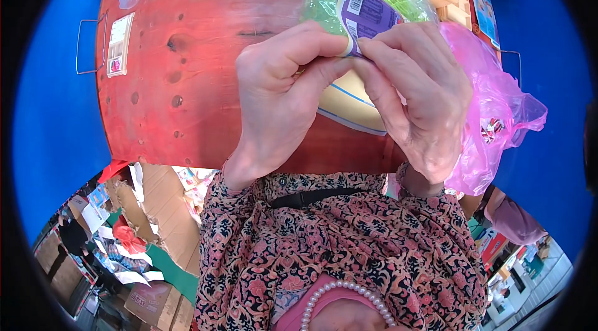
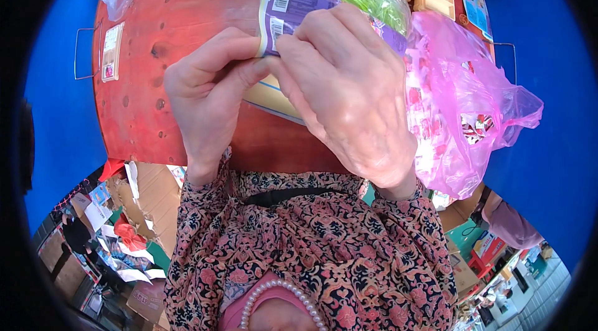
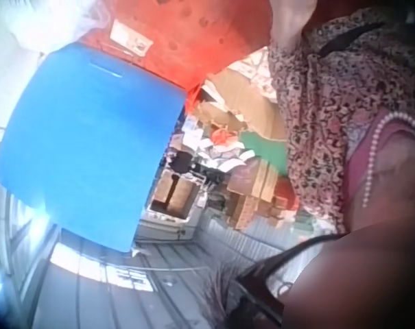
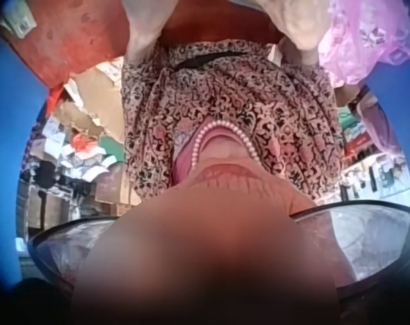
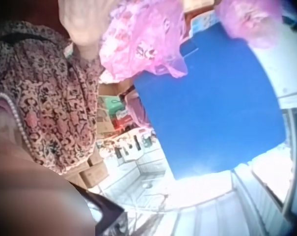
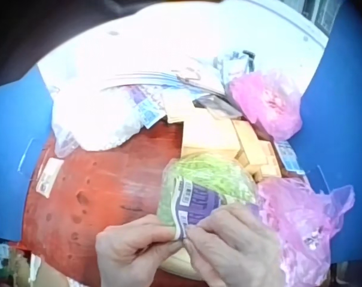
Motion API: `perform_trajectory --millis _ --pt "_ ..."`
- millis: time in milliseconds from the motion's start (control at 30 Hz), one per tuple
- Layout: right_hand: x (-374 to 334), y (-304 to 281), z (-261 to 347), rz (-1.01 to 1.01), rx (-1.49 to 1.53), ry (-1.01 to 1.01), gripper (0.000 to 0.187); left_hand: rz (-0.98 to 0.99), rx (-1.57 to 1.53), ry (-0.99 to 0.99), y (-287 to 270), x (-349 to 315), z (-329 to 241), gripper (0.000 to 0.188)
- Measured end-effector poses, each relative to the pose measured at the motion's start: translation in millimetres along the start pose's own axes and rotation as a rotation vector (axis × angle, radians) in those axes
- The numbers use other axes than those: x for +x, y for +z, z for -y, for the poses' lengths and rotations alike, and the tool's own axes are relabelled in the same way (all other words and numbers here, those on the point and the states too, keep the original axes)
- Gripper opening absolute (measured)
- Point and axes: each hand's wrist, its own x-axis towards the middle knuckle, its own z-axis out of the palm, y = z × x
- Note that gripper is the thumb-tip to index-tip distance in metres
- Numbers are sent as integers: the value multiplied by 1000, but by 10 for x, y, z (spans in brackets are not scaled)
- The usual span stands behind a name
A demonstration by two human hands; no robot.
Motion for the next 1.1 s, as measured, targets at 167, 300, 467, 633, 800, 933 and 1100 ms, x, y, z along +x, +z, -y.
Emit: perform_trajectory --millis 167,300,467,633,800,933,1100 --pt "-34 9 102 49 -54 27 15 -13 79 33 6 -86 -31 12" --pt "-62 72 144 47 -129 -11 15 -74 112 93 29 -156 24 11" --pt "-56 46 153 64 -127 3 15 -60 105 81 29 -178 21 11" --pt "-82 36 144 20 -23 9 11 -76 57 92 25 -198 50 11" --pt "-90 50 205 41 -107 17 10 -62 128 150 34 -194 26 11" --pt "-56 38 236 81 -187 43 10 -84 156 148 57 -169 24 10" --pt "-62 66 145 35 -80 129 9 -80 121 127 53 -140 49 12"
